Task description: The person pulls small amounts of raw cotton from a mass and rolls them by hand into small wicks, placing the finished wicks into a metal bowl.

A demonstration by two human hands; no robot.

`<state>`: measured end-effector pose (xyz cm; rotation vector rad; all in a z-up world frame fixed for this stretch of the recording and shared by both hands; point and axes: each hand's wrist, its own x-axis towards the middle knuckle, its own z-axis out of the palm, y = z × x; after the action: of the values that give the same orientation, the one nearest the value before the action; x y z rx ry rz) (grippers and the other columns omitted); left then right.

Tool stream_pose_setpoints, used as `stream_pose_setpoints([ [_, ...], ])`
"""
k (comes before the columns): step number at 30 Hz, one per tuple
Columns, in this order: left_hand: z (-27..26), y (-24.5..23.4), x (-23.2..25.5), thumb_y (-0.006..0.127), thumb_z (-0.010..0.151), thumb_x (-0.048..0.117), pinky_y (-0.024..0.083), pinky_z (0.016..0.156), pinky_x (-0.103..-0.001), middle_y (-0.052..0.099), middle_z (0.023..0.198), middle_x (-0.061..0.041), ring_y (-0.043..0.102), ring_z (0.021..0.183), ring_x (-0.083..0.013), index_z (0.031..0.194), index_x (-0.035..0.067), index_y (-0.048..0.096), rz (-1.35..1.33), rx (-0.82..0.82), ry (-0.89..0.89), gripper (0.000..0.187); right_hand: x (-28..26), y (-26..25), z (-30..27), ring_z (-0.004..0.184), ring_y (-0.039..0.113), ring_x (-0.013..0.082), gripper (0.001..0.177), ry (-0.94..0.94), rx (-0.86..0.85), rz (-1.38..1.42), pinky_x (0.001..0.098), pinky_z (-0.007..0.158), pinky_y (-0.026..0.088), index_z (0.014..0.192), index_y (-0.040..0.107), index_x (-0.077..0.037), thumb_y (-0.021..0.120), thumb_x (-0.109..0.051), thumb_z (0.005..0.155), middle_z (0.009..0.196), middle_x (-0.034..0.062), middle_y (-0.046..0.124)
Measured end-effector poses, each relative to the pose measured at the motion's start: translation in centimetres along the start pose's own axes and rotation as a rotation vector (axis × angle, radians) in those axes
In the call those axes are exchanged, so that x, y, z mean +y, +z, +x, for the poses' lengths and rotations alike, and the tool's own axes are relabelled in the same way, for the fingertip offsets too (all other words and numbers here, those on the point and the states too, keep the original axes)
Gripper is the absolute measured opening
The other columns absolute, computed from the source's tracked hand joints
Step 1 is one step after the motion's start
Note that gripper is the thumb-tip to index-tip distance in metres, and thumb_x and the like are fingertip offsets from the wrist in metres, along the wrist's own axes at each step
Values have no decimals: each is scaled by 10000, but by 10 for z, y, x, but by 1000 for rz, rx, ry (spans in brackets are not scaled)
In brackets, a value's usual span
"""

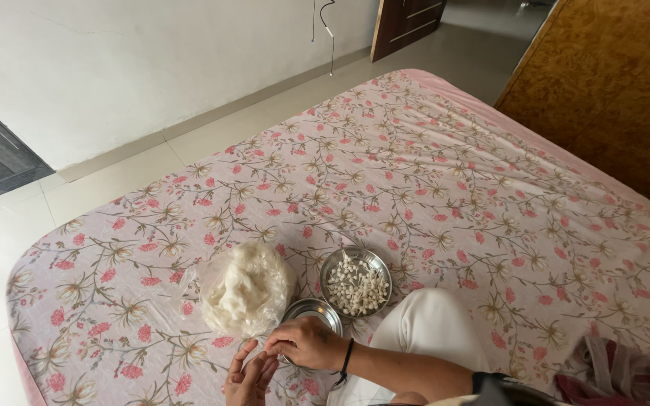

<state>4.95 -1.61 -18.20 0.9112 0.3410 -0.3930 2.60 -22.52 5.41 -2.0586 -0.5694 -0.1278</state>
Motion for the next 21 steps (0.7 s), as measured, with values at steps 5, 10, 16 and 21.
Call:
stream_pose_setpoints([
  [5, -6, 13, 2, 615, 911, -33, 631, 886, -479, 732, 1051, -244, 743, 954, -330, 1357, -15, 552, 30, 52, 23, 450, -11, -3, 4, 802, 728, 268, 89, 9, 36, -26, 371, 706, 561, 988, 684, -32, 688, -121, 996, 889, 115, 732],
  [10, -13, 36, 2, 644, 878, -81, 606, 915, -420, 736, 1152, -205, 727, 1069, -246, 1306, -66, 554, 70, 57, 273, 438, -12, 0, 2, 781, 704, 276, 147, 55, 58, -38, 387, 673, 537, 960, 630, -33, 674, -157, 1027, 859, 111, 701],
  [16, -22, 50, 12, 723, 784, -158, 600, 931, -389, 728, 1138, -290, 726, 1055, -283, 1272, -64, 594, 172, 59, 373, 513, -3, 12, 1, 823, 713, 279, 155, 91, 26, -12, 390, 708, 545, 993, 585, -38, 572, -175, 1063, 900, 90, 712],
  [21, -51, 77, 38, 726, 801, -131, 595, 906, -343, 743, 1148, -262, 729, 1036, -246, 1278, -66, 606, 131, 68, 357, 496, 3, 17, 1, 779, 729, 266, 227, 147, 41, 71, 384, 692, 563, 928, 598, -37, 555, -216, 1060, 837, 91, 725],
])
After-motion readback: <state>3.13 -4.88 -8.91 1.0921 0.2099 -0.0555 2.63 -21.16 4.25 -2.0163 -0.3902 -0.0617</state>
